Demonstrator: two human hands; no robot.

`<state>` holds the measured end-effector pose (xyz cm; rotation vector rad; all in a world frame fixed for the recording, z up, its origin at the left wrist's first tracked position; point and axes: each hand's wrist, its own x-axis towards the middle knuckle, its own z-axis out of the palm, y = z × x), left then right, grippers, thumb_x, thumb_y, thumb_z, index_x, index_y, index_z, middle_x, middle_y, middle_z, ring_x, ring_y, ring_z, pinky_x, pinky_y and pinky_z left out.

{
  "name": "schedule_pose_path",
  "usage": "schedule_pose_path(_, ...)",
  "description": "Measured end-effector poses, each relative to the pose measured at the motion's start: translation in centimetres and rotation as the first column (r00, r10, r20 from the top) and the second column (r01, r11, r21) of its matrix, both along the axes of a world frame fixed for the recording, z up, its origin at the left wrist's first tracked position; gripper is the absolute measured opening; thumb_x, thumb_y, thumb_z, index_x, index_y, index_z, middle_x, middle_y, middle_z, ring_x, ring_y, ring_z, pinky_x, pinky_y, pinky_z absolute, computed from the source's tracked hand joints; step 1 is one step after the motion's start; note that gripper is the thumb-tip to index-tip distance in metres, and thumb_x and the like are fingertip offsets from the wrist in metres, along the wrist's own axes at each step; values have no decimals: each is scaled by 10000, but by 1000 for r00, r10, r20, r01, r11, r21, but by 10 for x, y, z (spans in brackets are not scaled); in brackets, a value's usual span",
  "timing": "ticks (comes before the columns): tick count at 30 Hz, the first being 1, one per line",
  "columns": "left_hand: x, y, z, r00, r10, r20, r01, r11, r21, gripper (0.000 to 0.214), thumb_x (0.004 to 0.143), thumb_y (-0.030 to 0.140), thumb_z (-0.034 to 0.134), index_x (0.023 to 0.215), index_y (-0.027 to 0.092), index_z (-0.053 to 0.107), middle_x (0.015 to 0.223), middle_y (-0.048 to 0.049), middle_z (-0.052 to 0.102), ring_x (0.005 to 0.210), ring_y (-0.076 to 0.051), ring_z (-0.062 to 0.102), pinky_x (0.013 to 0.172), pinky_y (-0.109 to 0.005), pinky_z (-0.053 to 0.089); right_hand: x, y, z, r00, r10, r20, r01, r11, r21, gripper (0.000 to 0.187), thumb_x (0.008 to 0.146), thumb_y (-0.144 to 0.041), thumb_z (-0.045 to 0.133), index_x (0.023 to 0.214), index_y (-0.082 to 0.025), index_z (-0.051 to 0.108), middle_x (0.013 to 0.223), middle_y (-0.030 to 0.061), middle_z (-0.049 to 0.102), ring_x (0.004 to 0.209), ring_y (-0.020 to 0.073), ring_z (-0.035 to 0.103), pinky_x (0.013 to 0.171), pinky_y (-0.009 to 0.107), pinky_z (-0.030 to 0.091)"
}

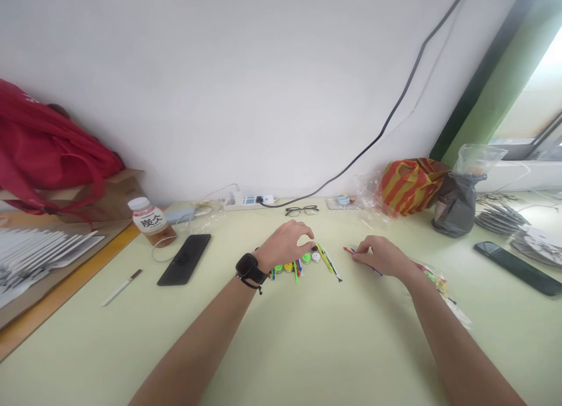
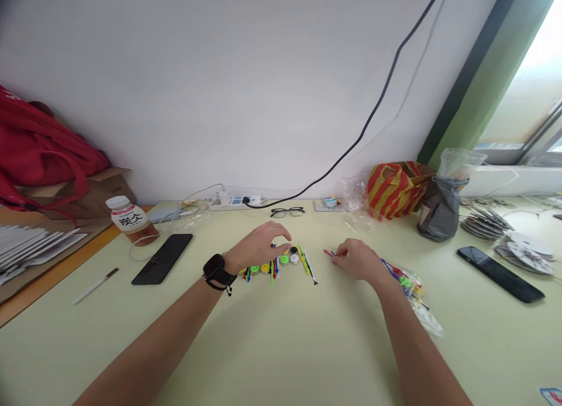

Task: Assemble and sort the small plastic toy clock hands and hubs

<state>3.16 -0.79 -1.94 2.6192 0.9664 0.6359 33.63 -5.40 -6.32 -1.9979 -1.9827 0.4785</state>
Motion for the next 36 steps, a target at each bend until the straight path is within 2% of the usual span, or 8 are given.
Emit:
schedule_pose_path(8, -3, 3, 4, 1000, 5, 15, -4, 1000, -18, 227, 954, 385, 595, 929, 229, 758, 1022, -58, 753, 1011, -256, 664, 930, -375, 503, 0, 7, -1, 991, -131, -3, 129, 971, 203, 269, 865, -491, 642, 792, -313, 829, 933, 40, 769, 830, 234, 674, 654, 312, 435)
schedule_pose_path(13, -2, 1, 5, 1000, 1, 18, 0, 999, -36, 226, 940, 379, 609, 933, 227, 777, 981, -61, 760, 971, -244, 676, 860, -341, 518, -4, 3, -1, 988, -135, -72, 147, 969, 196, 292, 866, -509, 639, 765, -312, 830, 729, 27, 762, 702, 223, 661, 586, 303, 414)
schedule_pose_path(18, -1, -1, 9, 998, -45, 35, 48, 996, -73, 219, 933, 341, 616, 892, 220, 795, 991, -60, 770, 943, -230, 691, 822, -317, 525, -7, 3, 1, 958, -168, -232, 230, 935, 270, 382, 824, -607, 685, 772, -249, 806, 708, 57, 764, 664, 235, 669, 621, 325, 449)
schedule_pose_path(21, 3, -4, 9, 995, -56, 80, 61, 996, -70, 210, 933, 359, 641, 1015, 222, 777, 1018, -58, 772, 935, -226, 696, 815, -324, 533, -13, 3, 7, 916, -108, -385, 239, 920, 310, 485, 786, -697, 699, 779, -216, 760, 786, 87, 778, 659, 233, 666, 636, 334, 474)
schedule_pose_path(26, 18, -16, 5, 974, -97, 205, 114, 991, -71, 437, 906, 378, 716, 1318, 251, 646, 1175, -64, 742, 982, -217, 682, 871, -339, 538, -47, -8, 14, 687, 73, -723, 122, 969, 214, 505, 765, -699, 746, 840, -204, 681, 890, 112, 772, 634, 194, 635, 595, 318, 490)
schedule_pose_path(28, 25, -22, 5, 965, -120, 233, 139, 988, -66, 416, 891, 366, 734, 1281, 245, 658, 1166, -62, 737, 977, -213, 676, 876, -336, 534, -65, -13, 14, 572, 154, -806, 10, 981, 195, 464, 758, -646, 792, 834, -208, 662, 835, 84, 748, 641, 184, 621, 601, 316, 491)
schedule_pose_path(31, 29, -28, 8, 958, -147, 245, 171, 982, -77, 181, 898, 261, 692, 1072, 215, 711, 996, -38, 744, 877, -188, 667, 821, -311, 530, -84, -19, 12, 440, 199, -876, -64, 980, 191, 409, 757, -567, 834, 790, -212, 634, 739, 32, 683, 651, 167, 579, 605, 304, 466)
schedule_pose_path(36, 25, -26, 18, 940, -159, 301, 195, 976, -93, 167, 942, 223, 628, 1040, 225, 763, 937, -25, 753, 853, -172, 661, 838, -305, 531, -88, -20, 10, 165, 91, -982, -105, 992, 74, 321, 846, -500, 774, 996, -233, 678, 848, 22, 673, 761, 165, 600, 719, 317, 491)
